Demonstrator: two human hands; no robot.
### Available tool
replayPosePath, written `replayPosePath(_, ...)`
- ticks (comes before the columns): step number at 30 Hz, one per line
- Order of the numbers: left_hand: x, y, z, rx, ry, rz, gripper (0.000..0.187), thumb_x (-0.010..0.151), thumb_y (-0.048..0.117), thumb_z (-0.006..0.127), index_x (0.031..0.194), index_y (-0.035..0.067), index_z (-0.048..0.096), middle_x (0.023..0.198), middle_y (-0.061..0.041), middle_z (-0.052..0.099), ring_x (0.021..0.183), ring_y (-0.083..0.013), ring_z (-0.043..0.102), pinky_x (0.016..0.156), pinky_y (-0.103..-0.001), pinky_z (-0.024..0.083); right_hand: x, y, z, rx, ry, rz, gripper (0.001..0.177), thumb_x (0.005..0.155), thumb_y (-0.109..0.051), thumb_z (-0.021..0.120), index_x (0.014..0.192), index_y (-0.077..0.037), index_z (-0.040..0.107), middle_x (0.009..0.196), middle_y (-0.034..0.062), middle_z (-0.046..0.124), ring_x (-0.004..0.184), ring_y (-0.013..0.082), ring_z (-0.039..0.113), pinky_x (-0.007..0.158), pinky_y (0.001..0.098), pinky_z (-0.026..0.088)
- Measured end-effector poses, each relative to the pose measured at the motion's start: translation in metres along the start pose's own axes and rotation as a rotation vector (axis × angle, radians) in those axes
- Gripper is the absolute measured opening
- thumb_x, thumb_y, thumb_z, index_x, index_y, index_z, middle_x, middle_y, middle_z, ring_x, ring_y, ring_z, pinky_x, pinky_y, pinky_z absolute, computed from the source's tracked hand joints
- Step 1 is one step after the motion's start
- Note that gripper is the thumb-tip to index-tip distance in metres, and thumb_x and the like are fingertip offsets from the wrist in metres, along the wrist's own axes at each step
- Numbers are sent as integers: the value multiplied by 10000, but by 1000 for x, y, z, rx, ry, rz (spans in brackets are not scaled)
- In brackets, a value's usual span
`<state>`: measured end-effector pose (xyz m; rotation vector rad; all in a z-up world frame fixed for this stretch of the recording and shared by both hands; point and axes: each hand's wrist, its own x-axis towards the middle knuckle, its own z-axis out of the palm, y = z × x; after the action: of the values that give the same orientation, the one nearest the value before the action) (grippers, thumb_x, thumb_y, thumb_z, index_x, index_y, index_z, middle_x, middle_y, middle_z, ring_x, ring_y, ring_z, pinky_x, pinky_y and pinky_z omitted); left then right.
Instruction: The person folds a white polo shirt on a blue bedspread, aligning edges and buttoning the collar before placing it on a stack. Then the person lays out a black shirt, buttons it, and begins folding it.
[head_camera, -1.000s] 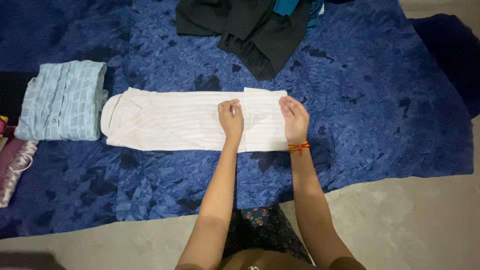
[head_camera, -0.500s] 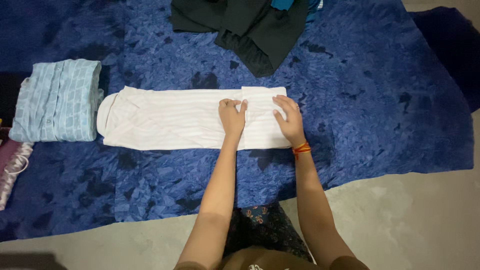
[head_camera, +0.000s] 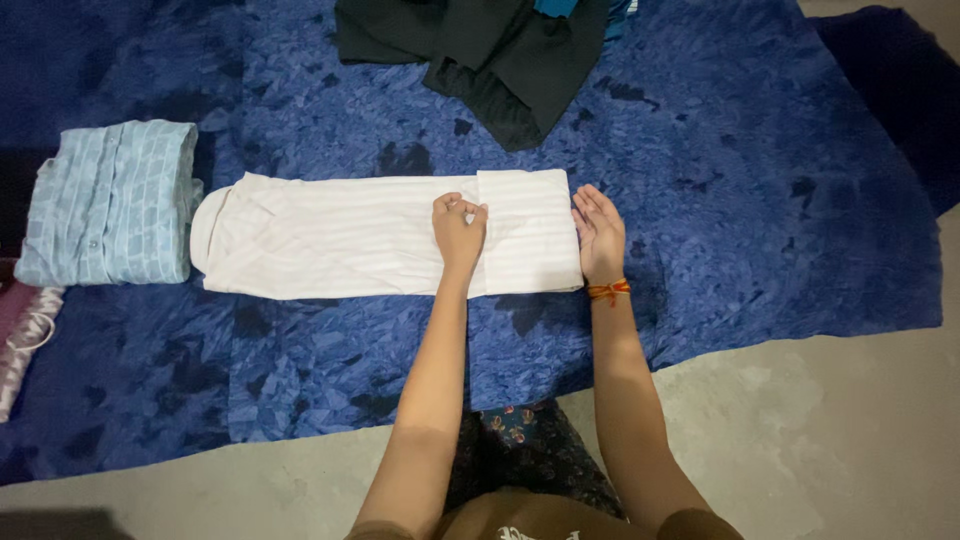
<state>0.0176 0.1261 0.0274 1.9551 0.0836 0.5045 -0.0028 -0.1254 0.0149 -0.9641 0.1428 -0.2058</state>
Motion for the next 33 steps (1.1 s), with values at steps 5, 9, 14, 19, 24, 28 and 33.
replayPosePath(5, -3, -3, 0, -57, 6, 15, 170, 744, 151, 725, 671, 15, 653, 1231, -190, 622, 999, -331, 614, 832, -411, 500, 24, 5, -12, 15, -38, 123, 476, 1024, -108, 507, 1462, 68, 448, 1484, 225, 520, 1402, 307, 515, 1147, 412, 463)
replayPosePath(9, -4, -5, 1, -31, -1, 43, 187, 746, 155, 727, 662, 9, 645, 1232, -203, 613, 1013, -342, 604, 868, -419, 487, 54, 9, -15, -67, -51, 198, 400, 1021, -149, 559, 1383, 16, 515, 1296, 159, 625, 1188, 246, 628, 951, 382, 566)
replayPosePath(14, -4, -7, 3, 7, 9, 81, 200, 753, 154, 733, 659, 3, 640, 1236, -211, 609, 1073, -365, 577, 951, -433, 462, 89, 13, -11, -218, -84, 247, 224, 1083, -234, 666, 1204, -46, 651, 935, 16, 646, 690, 73, 573, 511, 223, 442)
replayPosePath(19, -5, -7, 3, 12, -2, 67, 191, 751, 150, 734, 669, 13, 629, 1246, -207, 611, 1083, -371, 569, 955, -438, 459, 97, 3, 3, -613, -92, 403, 329, 989, -370, 706, 906, -60, 635, 717, 4, 561, 502, 72, 462, 420, 238, 355)
replayPosePath(24, -4, -4, 2, 12, -6, 52, 188, 753, 144, 734, 678, 21, 614, 1257, -201, 616, 1079, -365, 574, 948, -439, 462, 90, 4, 16, -828, -159, 334, 356, 930, -378, 754, 855, -32, 711, 716, 32, 632, 551, 113, 497, 490, 278, 354)
replayPosePath(28, -3, 0, 1, 21, -16, 73, 186, 742, 119, 745, 659, 21, 611, 1263, -206, 611, 1089, -365, 571, 960, -442, 456, 90, 21, 16, -918, -85, -9, 278, 815, -263, 835, 948, -29, 764, 855, 34, 776, 713, 81, 699, 667, 273, 546)
replayPosePath(33, -9, 4, -3, -5, -50, 73, 211, 741, 91, 770, 652, 10, 596, 1306, -220, 576, 1096, -360, 561, 965, -427, 458, 91, 32, 10, -1062, 7, -160, 279, 813, -217, 885, 934, -1, 757, 850, 72, 781, 713, 105, 683, 676, 284, 535)
